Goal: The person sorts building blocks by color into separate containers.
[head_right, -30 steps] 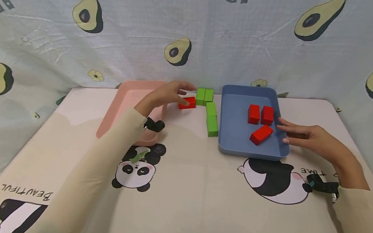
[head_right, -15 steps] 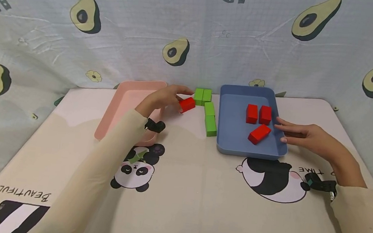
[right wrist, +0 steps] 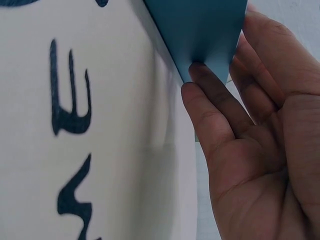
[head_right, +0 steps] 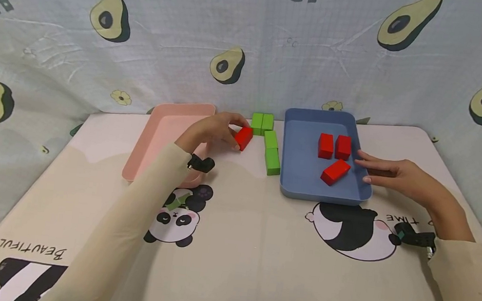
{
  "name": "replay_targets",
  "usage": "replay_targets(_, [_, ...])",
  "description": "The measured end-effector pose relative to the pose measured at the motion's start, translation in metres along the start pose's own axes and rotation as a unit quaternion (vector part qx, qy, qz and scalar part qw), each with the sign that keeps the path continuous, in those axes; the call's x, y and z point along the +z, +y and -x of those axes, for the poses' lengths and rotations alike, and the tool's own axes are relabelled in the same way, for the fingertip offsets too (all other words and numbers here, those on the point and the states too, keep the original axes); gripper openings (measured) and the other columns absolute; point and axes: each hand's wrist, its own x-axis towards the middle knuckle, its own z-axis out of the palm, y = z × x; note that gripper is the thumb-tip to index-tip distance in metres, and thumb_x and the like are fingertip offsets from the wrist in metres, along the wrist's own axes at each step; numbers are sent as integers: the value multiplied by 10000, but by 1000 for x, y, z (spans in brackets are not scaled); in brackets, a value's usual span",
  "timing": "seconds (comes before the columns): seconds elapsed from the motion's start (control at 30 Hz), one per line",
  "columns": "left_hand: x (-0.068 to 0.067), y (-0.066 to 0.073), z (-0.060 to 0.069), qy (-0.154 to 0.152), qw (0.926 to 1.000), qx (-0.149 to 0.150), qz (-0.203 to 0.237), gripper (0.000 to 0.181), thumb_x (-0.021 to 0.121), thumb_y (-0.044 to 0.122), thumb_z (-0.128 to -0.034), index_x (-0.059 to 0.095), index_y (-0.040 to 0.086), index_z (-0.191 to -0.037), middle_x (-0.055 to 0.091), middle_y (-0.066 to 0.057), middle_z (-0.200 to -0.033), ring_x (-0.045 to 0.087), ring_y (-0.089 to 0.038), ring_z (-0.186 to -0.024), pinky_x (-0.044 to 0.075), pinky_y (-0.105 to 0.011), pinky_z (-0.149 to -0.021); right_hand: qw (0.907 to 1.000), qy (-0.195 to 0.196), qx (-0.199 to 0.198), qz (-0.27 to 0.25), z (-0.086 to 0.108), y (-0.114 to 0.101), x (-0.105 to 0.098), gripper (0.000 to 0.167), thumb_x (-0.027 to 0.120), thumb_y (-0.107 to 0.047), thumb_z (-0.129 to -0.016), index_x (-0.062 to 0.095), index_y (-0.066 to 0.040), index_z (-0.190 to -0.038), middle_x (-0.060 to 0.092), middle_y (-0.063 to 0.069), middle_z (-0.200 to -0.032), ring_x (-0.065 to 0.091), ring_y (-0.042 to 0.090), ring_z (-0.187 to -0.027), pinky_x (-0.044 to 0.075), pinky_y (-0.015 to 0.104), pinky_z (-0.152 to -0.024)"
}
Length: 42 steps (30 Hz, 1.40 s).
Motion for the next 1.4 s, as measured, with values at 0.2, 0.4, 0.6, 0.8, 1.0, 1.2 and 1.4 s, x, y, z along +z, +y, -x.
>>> replay_targets(0.2, [3, 2, 2, -69, 9997, 186, -170, 542, 829, -15, -809, 570, 110, -1268, 520, -89, -1448, 523, -269, -1216, 517, -365, -1023, 10000, 22, -15, -63, 1, 2, 1, 536, 693, -254, -985, 539, -163, -1491, 315, -136, -1619, 251, 13, -1472, 334, 725, -1060])
replay_targets(0.4, [1, 3, 8, -141, 9967, 784, -140, 571, 825, -66, -776, 506, 65, -1231, 555, -113, -1361, 520, -283, -1287, 477, -363, -1082, 9999, 46, -19, 110, 2, 1, 2, 532, 698, -294, -982, 552, -202, -1485, 333, -122, -1618, 284, 49, -1481, 440, 335, -1079])
replay_targets(0.6, [1, 3, 12, -178, 9920, 1247, 75, 567, 826, -71, -767, 520, 57, -1227, 591, -107, -1301, 551, -273, -1264, 519, -358, -1036, 10000, 16, -3, 46, 2, 1, 1, 533, 694, -281, -985, 547, -188, -1488, 314, -97, -1632, 253, 130, -1516, 387, 604, -1100])
replay_targets(0.8, [8, 6, 13, -219, 9873, 1539, 323, 515, 791, -28, -811, 587, 77, -1272, 571, -98, -1289, 588, -283, -1166, 580, -339, -919, 10000, 5, -42, -78, 2, 2, 1, 533, 692, -240, -986, 540, -162, -1491, 312, -86, -1634, 254, -134, -1367, 338, 716, -1060])
replay_targets(1.0, [18, 15, 15, -374, 9840, 1552, 794, 610, 790, -18, -829, 582, 64, -1397, 522, -97, -1363, 605, -306, -1145, 576, -336, -932, 10000, 20, -6, 51, 2, 1, 1, 530, 688, -258, -990, 539, -184, -1493, 318, -93, -1631, 272, -117, -1375, 393, 605, -1095])
replay_targets(1.2, [26, 23, 18, -387, 9781, 1742, 1074, 662, 861, 27, -800, 598, 58, -1406, 526, -91, -1394, 626, -279, -1132, 572, -326, -940, 9999, -17, -29, -151, 2, 1, 1, 534, 685, -242, -991, 531, -165, -1497, 308, -87, -1637, 256, -8, -1457, 327, 731, -1059])
replay_targets(1.4, [34, 30, 20, -361, 9725, 2031, 1077, 658, 876, 52, -792, 609, 47, -1393, 570, -74, -1350, 620, -250, -1150, 570, -315, -943, 9998, -22, -24, -178, 2, 1, 1, 531, 682, -240, -994, 531, -162, -1497, 310, -92, -1634, 253, 22, -1474, 315, 745, -1061])
